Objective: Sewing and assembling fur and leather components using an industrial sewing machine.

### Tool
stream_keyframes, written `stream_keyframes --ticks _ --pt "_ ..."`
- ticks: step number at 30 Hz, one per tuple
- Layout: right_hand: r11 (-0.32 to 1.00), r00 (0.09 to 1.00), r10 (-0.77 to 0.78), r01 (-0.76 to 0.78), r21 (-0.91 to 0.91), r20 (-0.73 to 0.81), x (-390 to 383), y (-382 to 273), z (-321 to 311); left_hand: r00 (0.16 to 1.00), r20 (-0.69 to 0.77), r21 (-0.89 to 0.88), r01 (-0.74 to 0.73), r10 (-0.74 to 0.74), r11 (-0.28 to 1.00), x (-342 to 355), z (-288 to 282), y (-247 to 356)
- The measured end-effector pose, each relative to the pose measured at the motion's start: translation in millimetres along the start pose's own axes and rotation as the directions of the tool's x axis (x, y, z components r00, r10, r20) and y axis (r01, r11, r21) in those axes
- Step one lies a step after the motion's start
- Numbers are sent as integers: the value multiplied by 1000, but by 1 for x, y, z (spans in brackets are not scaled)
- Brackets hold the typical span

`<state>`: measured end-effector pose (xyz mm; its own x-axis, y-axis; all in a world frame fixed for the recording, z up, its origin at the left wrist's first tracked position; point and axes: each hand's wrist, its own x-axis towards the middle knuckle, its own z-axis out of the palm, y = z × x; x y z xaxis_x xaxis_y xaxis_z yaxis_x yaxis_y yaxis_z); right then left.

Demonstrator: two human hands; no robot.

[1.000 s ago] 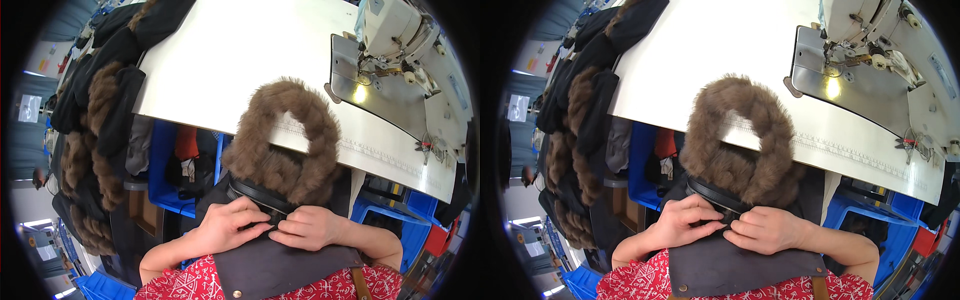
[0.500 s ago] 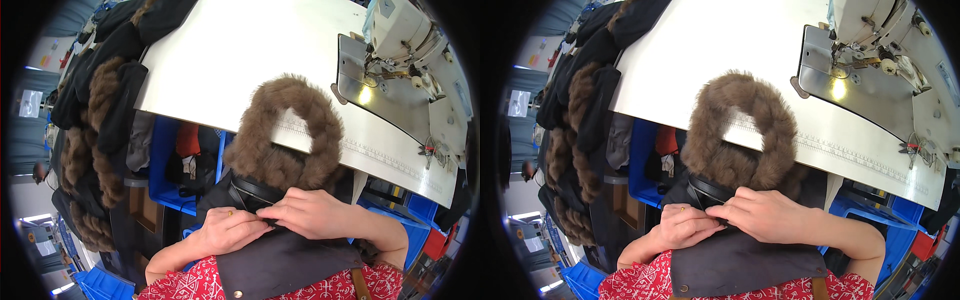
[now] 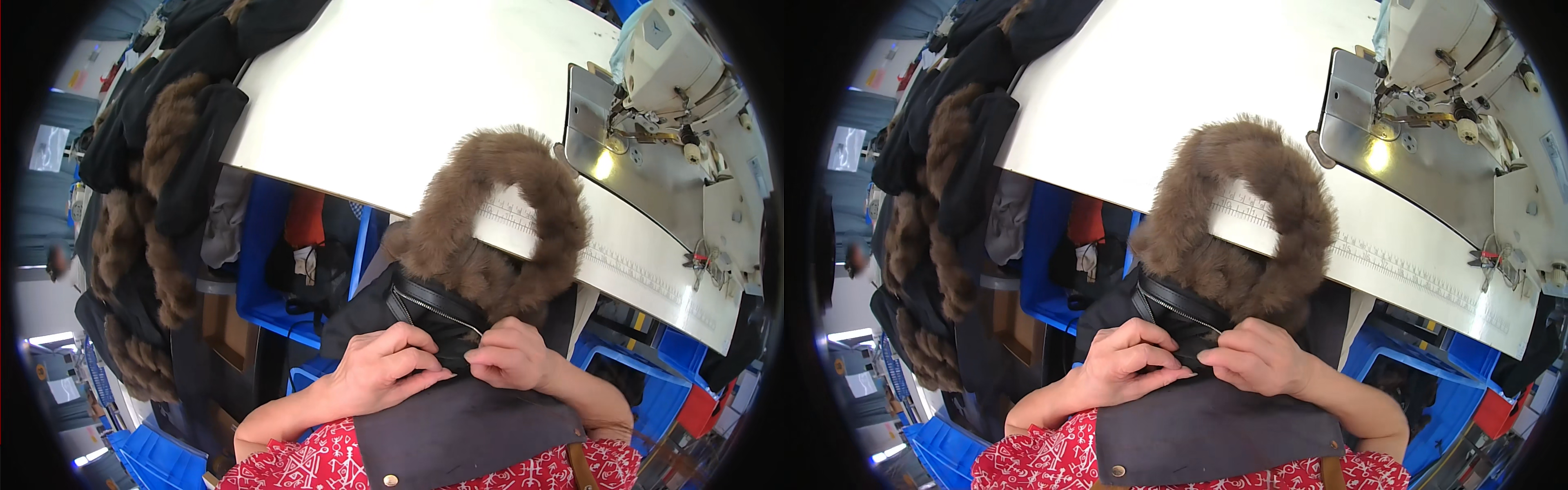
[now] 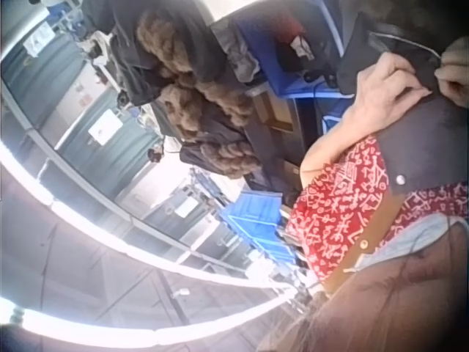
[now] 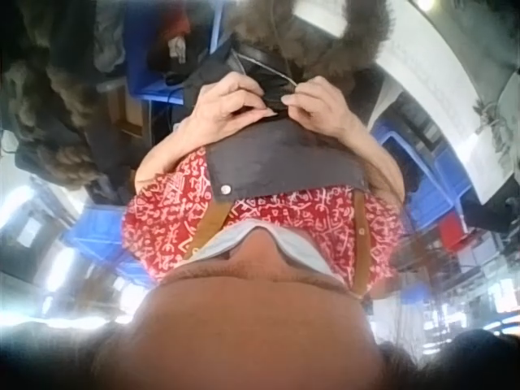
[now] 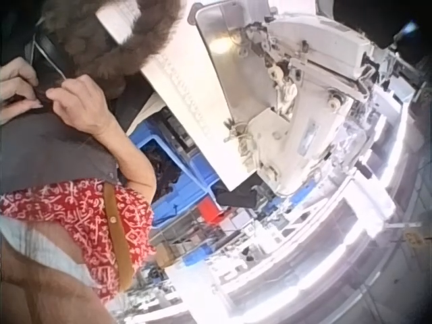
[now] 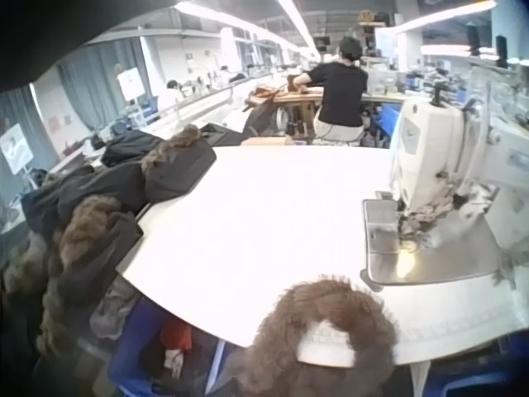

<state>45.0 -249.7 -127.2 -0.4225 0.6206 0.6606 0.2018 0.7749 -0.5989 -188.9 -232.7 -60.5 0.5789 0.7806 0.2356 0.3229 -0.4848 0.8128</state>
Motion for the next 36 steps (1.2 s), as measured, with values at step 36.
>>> stream_keyframes --ticks 36 --pt "873 876 481 -482 76 32 27 -19 -15 985 87 -45 156 -152 987 10 -6 -4"
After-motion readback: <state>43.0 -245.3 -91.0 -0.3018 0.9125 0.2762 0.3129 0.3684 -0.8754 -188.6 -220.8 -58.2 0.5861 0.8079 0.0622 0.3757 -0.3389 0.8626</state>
